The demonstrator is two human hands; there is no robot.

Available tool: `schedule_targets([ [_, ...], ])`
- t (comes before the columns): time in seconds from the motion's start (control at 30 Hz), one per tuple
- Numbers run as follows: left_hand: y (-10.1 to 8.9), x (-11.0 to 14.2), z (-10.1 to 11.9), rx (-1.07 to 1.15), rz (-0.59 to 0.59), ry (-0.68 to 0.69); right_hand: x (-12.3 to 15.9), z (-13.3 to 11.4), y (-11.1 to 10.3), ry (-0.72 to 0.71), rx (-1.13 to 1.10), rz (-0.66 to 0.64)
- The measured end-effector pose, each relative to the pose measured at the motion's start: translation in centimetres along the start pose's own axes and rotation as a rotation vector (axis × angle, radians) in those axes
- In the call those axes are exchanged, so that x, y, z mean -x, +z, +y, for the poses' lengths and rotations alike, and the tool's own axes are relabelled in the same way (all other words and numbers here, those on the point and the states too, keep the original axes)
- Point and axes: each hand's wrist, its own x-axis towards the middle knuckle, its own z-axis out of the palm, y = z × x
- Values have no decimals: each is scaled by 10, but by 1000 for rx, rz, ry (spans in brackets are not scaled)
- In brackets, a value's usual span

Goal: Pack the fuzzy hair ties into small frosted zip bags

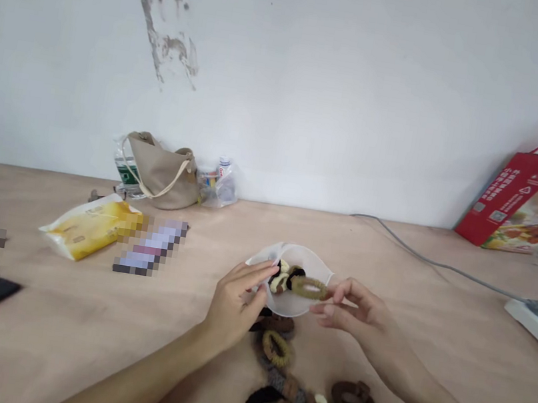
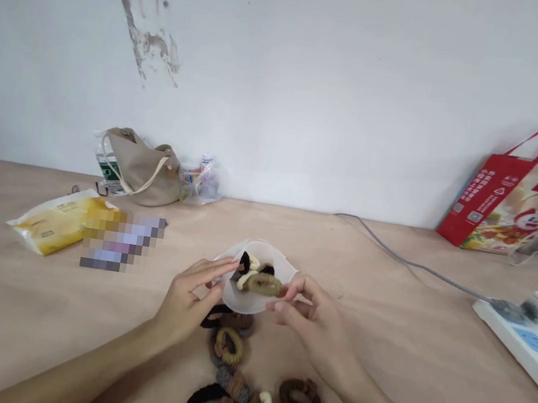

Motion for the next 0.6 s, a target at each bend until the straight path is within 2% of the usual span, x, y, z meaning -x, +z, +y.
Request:
schedule_targets([
  [0.07,0,0,0,-4,2,2,-2,1,0,-35,-20,85],
  [0.1,0,0,-1,-5,2,5,-2,2,1,-47,20,61],
  [0.3,1,1,-2,-5,4,5,16,3,12,-157,531,-375],
  [0.37,1,0,-2,-6,2,7,20,1,18,-233,628,-440],
  [0.47,1,0,-1,-3,-3,9,23,-2,23,-327,692,-471],
  [0.6,1,0,-1,-3,-5,10,22,-4,27,-325,774,-521],
])
